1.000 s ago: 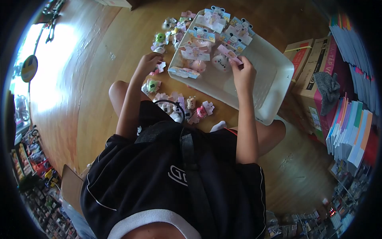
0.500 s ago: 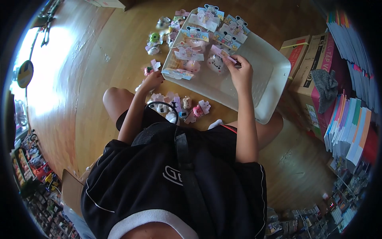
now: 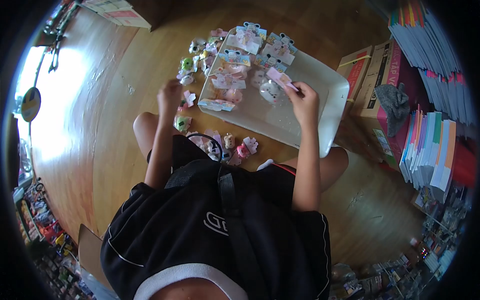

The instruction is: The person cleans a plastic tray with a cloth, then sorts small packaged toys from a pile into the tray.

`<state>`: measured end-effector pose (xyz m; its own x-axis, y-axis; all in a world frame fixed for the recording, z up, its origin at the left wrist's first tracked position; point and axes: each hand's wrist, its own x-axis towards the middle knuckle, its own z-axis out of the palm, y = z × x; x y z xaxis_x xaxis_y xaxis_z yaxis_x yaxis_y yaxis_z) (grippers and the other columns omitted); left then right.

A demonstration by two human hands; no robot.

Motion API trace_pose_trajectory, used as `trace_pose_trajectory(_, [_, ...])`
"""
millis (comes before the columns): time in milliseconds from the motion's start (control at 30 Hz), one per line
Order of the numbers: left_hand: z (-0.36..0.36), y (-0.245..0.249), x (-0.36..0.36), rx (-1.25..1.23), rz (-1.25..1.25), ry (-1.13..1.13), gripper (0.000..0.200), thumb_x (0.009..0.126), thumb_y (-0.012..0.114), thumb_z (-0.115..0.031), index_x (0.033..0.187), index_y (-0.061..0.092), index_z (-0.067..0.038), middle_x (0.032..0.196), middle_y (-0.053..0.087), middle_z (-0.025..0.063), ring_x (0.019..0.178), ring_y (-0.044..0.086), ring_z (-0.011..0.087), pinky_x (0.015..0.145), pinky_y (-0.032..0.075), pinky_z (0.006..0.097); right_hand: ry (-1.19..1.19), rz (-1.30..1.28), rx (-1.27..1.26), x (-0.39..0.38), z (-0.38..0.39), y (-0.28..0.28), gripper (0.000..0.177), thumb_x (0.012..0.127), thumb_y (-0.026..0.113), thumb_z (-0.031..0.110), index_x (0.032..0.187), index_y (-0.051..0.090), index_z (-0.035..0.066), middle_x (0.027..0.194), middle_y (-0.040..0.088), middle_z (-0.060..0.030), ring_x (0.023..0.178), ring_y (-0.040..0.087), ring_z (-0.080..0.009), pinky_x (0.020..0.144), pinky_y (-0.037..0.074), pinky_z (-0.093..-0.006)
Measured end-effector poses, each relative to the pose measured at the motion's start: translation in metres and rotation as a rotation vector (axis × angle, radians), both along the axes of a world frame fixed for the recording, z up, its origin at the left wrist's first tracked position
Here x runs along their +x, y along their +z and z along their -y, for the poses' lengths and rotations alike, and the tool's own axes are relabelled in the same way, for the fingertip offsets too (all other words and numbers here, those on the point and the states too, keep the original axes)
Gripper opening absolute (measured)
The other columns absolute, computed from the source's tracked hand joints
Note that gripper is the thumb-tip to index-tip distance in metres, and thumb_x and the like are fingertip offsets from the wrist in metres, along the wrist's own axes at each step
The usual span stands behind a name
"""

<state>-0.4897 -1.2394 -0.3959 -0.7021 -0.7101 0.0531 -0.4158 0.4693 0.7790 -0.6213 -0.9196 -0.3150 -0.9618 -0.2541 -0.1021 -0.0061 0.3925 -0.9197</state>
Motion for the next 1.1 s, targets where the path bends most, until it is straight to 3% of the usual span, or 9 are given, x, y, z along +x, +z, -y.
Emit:
trace_pose_trajectory(33, [-0.001, 0.039, -0.011, -0.153, -0.056, 0.004, 0.017, 0.069, 0.058, -0.01, 0.085, 0.059, -0.005, 0.071, 0.061, 0.0094, 0.064, 0.06, 0.0179, 0.059, 0.047, 0.0298, -0.051, -0.008, -0.023, -0.003, -0.009, 0.007, 0.015, 0.073, 0.06, 0.011, 0.079, 0.057, -0.003, 0.063, 0.055, -0.0019, 0.056, 0.048, -0.0047, 0.051, 0.037, -0.0177])
trace_pose_trajectory(167, [-0.058, 0.158, -0.074, -0.306, -0.241, -0.491, 0.031, 0.062, 0.063, -0.009, 0.092, 0.056, -0.007, 0.09, 0.057, 0.0097, 0.085, 0.055, 0.0234, 0.074, 0.042, 0.0331, -0.261, -0.127, -0.003, -0.017, -0.042, 0.028, 0.016, 0.074, 0.06, 0.012, 0.082, 0.058, -0.002, 0.066, 0.057, -0.0015, 0.055, 0.047, -0.005, 0.051, 0.036, -0.0172])
trace_pose_trajectory(233, [-0.103, 0.154, -0.104, -0.562, -0.289, -0.893, 0.029, 0.064, 0.055, -0.014, 0.091, 0.054, -0.004, 0.086, 0.056, 0.0107, 0.084, 0.052, 0.0255, 0.075, 0.039, 0.0346, -0.307, -0.172, -0.033, -0.028, -0.051, 0.027, 0.016, 0.074, 0.059, 0.012, 0.082, 0.058, -0.003, 0.065, 0.057, -0.0016, 0.054, 0.048, -0.0053, 0.051, 0.036, -0.0173])
trace_pose_trajectory(300, [-0.143, 0.135, -0.127, -0.926, -0.058, -1.066, 0.023, 0.066, 0.053, -0.013, 0.086, 0.054, -0.003, 0.088, 0.055, 0.0084, 0.083, 0.052, 0.0202, 0.074, 0.037, 0.032, -0.353, -0.221, -0.065, -0.034, -0.059, 0.02, 0.017, 0.074, 0.059, 0.012, 0.082, 0.059, -0.003, 0.065, 0.057, -0.0017, 0.054, 0.048, -0.0056, 0.051, 0.036, -0.0174])
trace_pose_trajectory(367, [-0.16, 0.108, -0.144, -1.098, -0.077, -0.978, 0.018, 0.067, 0.052, -0.013, 0.083, 0.053, -0.004, 0.085, 0.056, 0.007, 0.081, 0.053, 0.0187, 0.074, 0.035, 0.0313, -0.347, -0.273, 0.003, -0.042, -0.063, 0.016, 0.017, 0.074, 0.059, 0.011, 0.08, 0.059, -0.004, 0.062, 0.057, -0.0022, 0.053, 0.049, -0.0065, 0.05, 0.037, -0.0183])
trace_pose_trajectory(433, [-0.169, 0.102, -0.155, -1.152, 0.338, -1.108, 0.018, 0.066, 0.053, -0.013, 0.082, 0.054, -0.005, 0.082, 0.057, 0.0056, 0.082, 0.052, 0.0189, 0.077, 0.033, 0.0318, -0.353, -0.269, -0.007, -0.04, -0.066, 0.02, 0.016, 0.073, 0.06, 0.011, 0.079, 0.059, -0.004, 0.061, 0.056, -0.0034, 0.055, 0.051, -0.0069, 0.05, 0.038, -0.0187])
trace_pose_trajectory(700, [-0.159, 0.092, -0.165, -1.065, 0.21, -1.141, 0.012, 0.063, 0.056, -0.015, 0.071, 0.063, -0.009, 0.088, 0.055, 0.0081, 0.089, 0.049, 0.0213, 0.08, 0.031, 0.0337, -0.393, -0.189, -0.138, -0.03, -0.072, 0.014, 0.018, 0.073, 0.061, 0.013, 0.081, 0.059, -0.003, 0.063, 0.057, -0.0035, 0.054, 0.053, -0.0066, 0.048, 0.04, -0.0182])
trace_pose_trajectory(767, [-0.158, 0.094, -0.168, -1.136, -0.116, -1.083, 0.014, 0.062, 0.058, -0.015, 0.073, 0.062, -0.008, 0.098, 0.05, 0.0101, 0.089, 0.048, 0.022, 0.08, 0.031, 0.0344, -0.4, -0.184, -0.133, -0.03, -0.073, 0.014, 0.019, 0.073, 0.061, 0.014, 0.082, 0.059, -0.003, 0.063, 0.058, -0.0035, 0.055, 0.053, -0.0066, 0.048, 0.04, -0.0181])
trace_pose_trajectory(1100, [-0.161, 0.082, -0.193, -0.957, 0.106, -1.09, 0.049, 0.051, 0.072, -0.018, 0.094, 0.052, -0.008, 0.091, 0.048, 0.0087, 0.089, 0.047, 0.026, 0.077, 0.032, 0.036, -0.374, -0.16, -0.254, -0.03, -0.078, 0.014, 0.019, 0.074, 0.061, 0.014, 0.083, 0.059, -0.002, 0.064, 0.057, -0.0029, 0.056, 0.053, -0.0064, 0.049, 0.04, -0.0179])
